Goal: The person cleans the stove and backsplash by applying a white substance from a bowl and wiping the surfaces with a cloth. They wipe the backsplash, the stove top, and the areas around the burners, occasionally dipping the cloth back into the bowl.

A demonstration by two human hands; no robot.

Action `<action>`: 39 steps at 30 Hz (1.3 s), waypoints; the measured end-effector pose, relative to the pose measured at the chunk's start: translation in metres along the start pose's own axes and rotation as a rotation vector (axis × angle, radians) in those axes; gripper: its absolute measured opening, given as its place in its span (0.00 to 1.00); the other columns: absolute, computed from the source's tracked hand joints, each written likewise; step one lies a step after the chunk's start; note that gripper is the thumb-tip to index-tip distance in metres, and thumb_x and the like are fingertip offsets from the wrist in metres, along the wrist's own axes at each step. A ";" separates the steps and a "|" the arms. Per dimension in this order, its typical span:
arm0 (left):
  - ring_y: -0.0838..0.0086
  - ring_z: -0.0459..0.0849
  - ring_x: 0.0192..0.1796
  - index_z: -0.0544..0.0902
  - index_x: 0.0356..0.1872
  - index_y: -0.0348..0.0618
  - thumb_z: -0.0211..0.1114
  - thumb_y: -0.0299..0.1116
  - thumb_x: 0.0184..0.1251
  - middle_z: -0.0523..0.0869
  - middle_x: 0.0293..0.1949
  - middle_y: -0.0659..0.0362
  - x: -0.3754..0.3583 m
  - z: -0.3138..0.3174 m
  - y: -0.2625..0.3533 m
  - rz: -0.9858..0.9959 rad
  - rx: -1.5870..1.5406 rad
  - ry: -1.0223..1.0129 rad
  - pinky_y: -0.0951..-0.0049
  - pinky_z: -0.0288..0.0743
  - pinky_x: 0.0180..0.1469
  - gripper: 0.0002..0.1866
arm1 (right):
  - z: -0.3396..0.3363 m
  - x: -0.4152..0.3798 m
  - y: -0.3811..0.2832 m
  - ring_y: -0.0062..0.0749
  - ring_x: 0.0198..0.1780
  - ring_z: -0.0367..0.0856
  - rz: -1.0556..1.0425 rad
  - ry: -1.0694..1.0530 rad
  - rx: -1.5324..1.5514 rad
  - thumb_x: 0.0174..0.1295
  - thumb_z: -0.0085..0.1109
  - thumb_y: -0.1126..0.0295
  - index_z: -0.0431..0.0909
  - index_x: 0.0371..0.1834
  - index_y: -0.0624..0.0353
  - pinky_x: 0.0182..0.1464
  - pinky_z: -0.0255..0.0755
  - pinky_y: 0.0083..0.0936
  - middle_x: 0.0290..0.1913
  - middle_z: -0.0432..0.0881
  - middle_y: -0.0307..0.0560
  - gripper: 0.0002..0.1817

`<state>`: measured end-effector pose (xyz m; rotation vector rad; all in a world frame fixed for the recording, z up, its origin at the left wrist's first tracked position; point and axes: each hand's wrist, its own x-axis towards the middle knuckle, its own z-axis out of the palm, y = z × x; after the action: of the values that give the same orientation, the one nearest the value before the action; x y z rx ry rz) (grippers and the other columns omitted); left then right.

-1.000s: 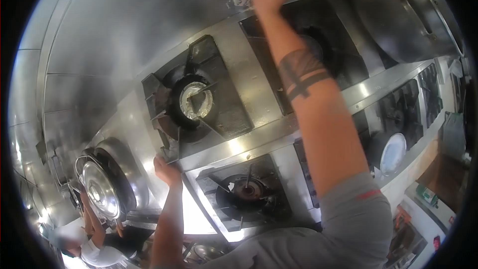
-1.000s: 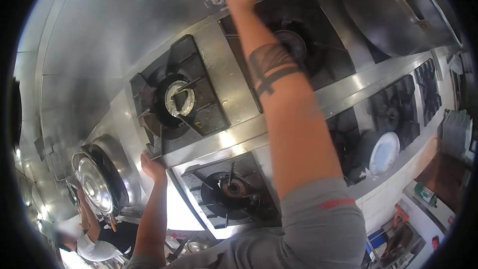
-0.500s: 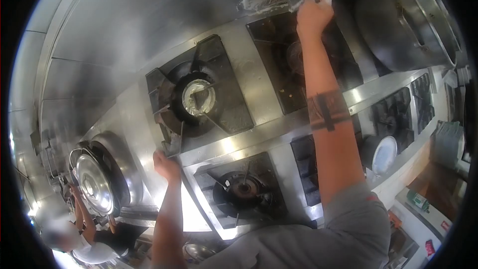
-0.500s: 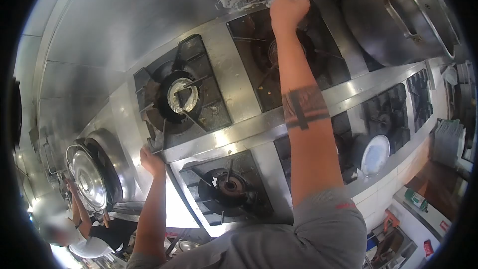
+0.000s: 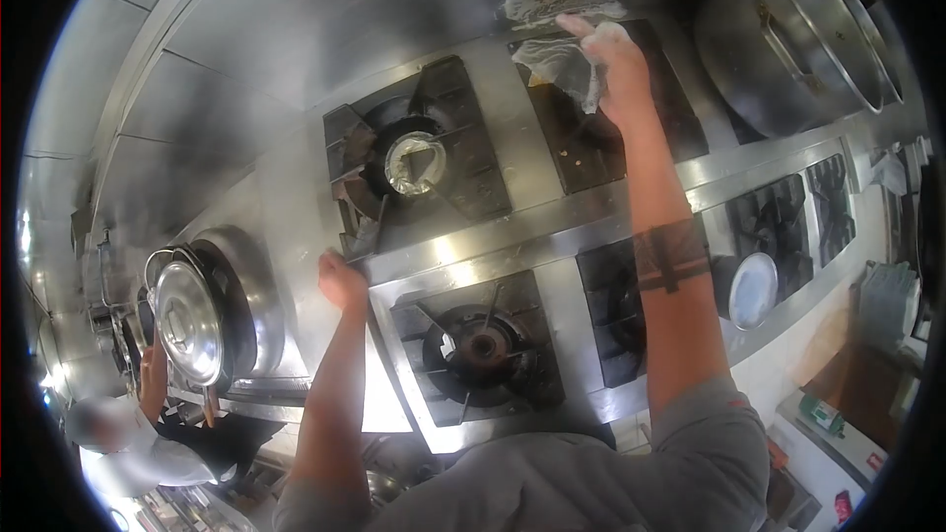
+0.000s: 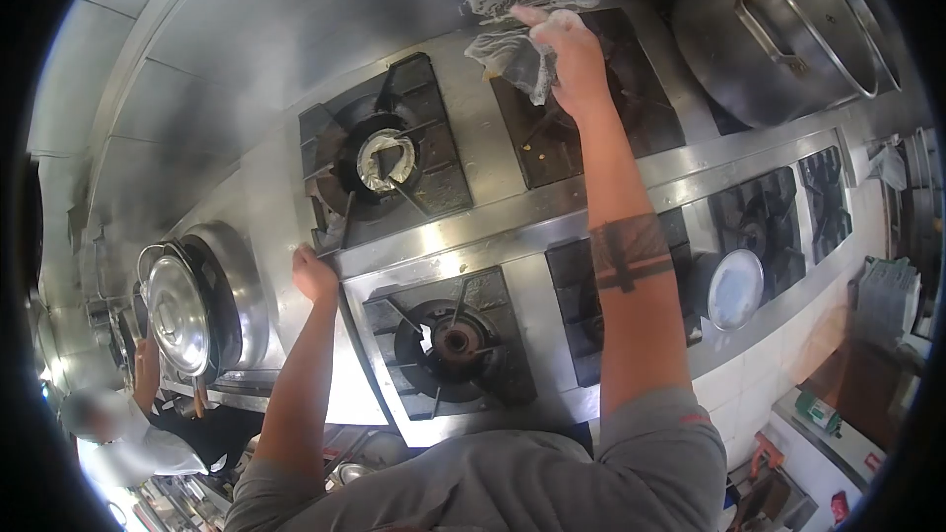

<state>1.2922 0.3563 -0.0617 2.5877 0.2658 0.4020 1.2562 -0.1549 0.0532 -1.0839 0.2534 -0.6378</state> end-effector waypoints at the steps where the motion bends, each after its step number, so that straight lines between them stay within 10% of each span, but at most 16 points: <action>1: 0.43 0.84 0.38 0.84 0.37 0.38 0.50 0.44 0.80 0.87 0.34 0.43 -0.002 -0.001 0.002 0.014 0.000 0.016 0.47 0.73 0.42 0.21 | 0.000 -0.001 -0.003 0.31 0.59 0.77 0.064 -0.101 0.122 0.62 0.59 0.75 0.75 0.37 0.59 0.61 0.69 0.27 0.61 0.84 0.54 0.03; 12: 0.43 0.83 0.37 0.83 0.35 0.36 0.50 0.44 0.81 0.86 0.33 0.43 -0.001 -0.001 -0.001 0.005 -0.012 -0.017 0.48 0.72 0.41 0.22 | 0.002 -0.019 0.000 0.26 0.46 0.81 0.162 0.091 0.063 0.69 0.63 0.74 0.77 0.53 0.61 0.50 0.75 0.24 0.48 0.83 0.42 0.12; 24: 0.44 0.80 0.35 0.81 0.32 0.34 0.50 0.43 0.81 0.84 0.31 0.41 0.002 0.001 -0.005 -0.012 -0.045 -0.058 0.49 0.70 0.40 0.23 | -0.022 0.031 0.024 0.27 0.46 0.82 -0.181 0.107 -0.100 0.66 0.64 0.79 0.78 0.59 0.62 0.46 0.77 0.24 0.50 0.84 0.45 0.18; 30: 0.47 0.80 0.34 0.80 0.33 0.34 0.49 0.42 0.81 0.84 0.31 0.42 0.000 0.000 0.000 -0.006 -0.060 -0.046 0.50 0.70 0.41 0.22 | -0.040 0.125 0.044 0.31 0.40 0.81 -0.236 0.399 0.224 0.57 0.68 0.85 0.74 0.46 0.56 0.37 0.78 0.29 0.41 0.80 0.44 0.18; 39: 0.50 0.84 0.41 0.85 0.41 0.32 0.50 0.45 0.81 0.88 0.37 0.43 0.001 -0.002 0.002 -0.074 -0.045 -0.093 0.54 0.73 0.47 0.24 | -0.009 0.167 0.097 0.38 0.40 0.83 -0.432 0.877 -0.302 0.60 0.72 0.71 0.78 0.50 0.69 0.41 0.80 0.31 0.40 0.83 0.50 0.19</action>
<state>1.2925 0.3557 -0.0585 2.5358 0.3146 0.2576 1.4192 -0.2306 -0.0177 -1.0965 0.9082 -1.4905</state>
